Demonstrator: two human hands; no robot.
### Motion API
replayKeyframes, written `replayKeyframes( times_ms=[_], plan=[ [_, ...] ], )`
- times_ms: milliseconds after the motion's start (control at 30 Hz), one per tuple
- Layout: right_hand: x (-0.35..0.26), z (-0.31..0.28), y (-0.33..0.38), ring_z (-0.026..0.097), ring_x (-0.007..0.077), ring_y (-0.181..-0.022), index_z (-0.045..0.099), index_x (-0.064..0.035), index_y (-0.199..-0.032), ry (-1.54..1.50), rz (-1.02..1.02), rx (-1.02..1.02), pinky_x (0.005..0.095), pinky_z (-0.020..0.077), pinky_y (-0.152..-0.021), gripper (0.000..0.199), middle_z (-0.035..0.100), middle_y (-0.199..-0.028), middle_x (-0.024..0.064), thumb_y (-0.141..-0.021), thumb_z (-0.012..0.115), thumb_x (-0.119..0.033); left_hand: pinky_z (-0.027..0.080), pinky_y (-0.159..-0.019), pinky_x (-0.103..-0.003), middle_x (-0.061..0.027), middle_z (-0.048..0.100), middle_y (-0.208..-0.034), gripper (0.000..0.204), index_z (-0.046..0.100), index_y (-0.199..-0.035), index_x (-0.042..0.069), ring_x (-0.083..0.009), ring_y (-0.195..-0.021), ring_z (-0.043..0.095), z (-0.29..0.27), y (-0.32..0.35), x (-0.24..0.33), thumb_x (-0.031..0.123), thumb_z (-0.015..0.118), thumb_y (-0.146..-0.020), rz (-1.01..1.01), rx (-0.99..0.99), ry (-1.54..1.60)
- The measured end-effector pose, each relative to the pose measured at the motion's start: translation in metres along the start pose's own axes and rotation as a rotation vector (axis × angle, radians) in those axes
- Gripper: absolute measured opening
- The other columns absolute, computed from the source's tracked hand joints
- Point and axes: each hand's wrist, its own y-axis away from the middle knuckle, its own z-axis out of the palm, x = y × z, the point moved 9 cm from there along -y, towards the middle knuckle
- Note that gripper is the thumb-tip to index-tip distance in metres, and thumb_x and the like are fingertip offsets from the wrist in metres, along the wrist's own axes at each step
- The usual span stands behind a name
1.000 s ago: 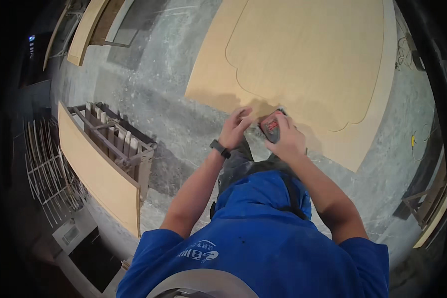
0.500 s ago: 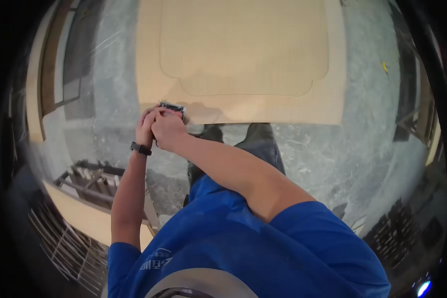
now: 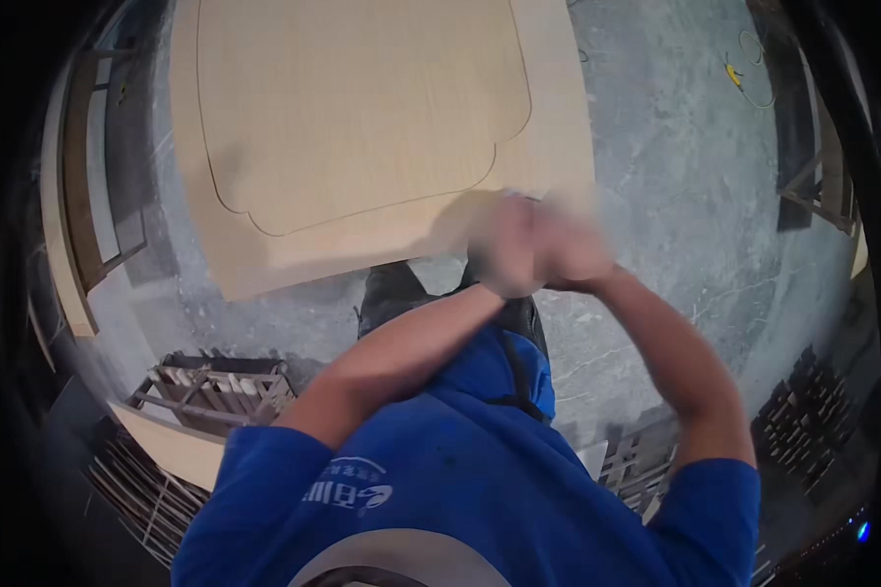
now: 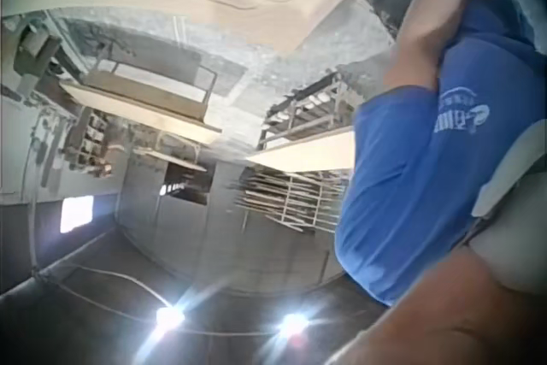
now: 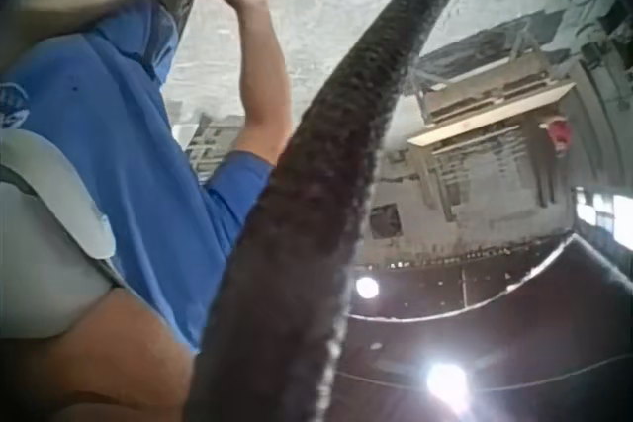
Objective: Sanding a large wooden board using an electric power sander.
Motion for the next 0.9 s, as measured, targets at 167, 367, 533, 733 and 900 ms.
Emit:
replayKeyframes(
  times_ms=[167,367,533,733,900],
  plan=[
    [0.003,-0.025,-0.005,0.065,0.0317,-0.111,0.057,-0.0149,-0.132,0.005,0.037,-0.105,0.0430,0.0561,-0.088,0.077,0.061,-0.135,0.0094,-0.060,0.083,-0.027,0.048,-0.082,-0.044,-0.0188,0.064,-0.095,0.027,0.064,-0.089,-0.001,-0.0363,-0.093,0.061,0.015,-0.016,0.009,0.024,0.071,-0.082,-0.139,-0.025,-0.033],
    [-0.065,0.012,-0.041,0.064,0.0378,-0.109,0.058,-0.0150,-0.132,-0.044,0.014,0.037,0.0456,0.0555,-0.089,0.075,0.063,-0.128,0.0161,-0.064,0.085,-0.032,0.050,-0.077,-0.044,-0.0175,0.063,-0.088,0.027,0.064,-0.089,-0.002,-0.0350,-0.085,0.063,-0.080,0.000,0.007,0.024,0.070,-0.083,-0.059,0.092,-0.016],
    [-0.136,0.072,-0.111,0.068,0.0359,-0.099,0.062,-0.0146,-0.127,-0.030,0.018,-0.147,0.0459,0.0576,-0.083,0.067,0.064,-0.123,0.0163,-0.065,0.082,-0.027,0.053,-0.074,-0.036,-0.0162,0.069,-0.087,0.019,0.064,-0.089,-0.002,-0.0278,-0.081,0.067,-0.201,-0.002,-0.011,0.016,0.070,-0.086,-0.164,0.152,0.104],
    [-0.230,0.082,-0.212,0.067,0.0357,-0.103,0.068,0.0001,-0.111,-0.099,-0.074,-0.087,0.0443,0.0575,-0.085,0.049,0.059,-0.127,0.0219,-0.067,0.078,-0.020,0.052,-0.074,-0.029,-0.0047,0.069,-0.085,0.020,0.068,-0.097,-0.001,-0.0120,-0.080,0.062,-0.328,-0.026,-0.034,0.017,0.062,-0.095,-0.304,0.184,0.148],
    [-0.250,0.071,-0.277,0.065,0.0353,-0.110,0.060,0.0049,-0.122,-0.144,-0.042,-0.042,0.0425,0.0569,-0.089,0.059,0.058,-0.127,0.0223,-0.072,0.077,-0.019,0.051,-0.077,-0.027,-0.0029,0.069,-0.087,0.023,0.071,-0.097,0.000,-0.0107,-0.084,0.062,-0.382,-0.081,-0.046,0.022,0.063,-0.095,-0.336,0.191,0.133]
  ],
)
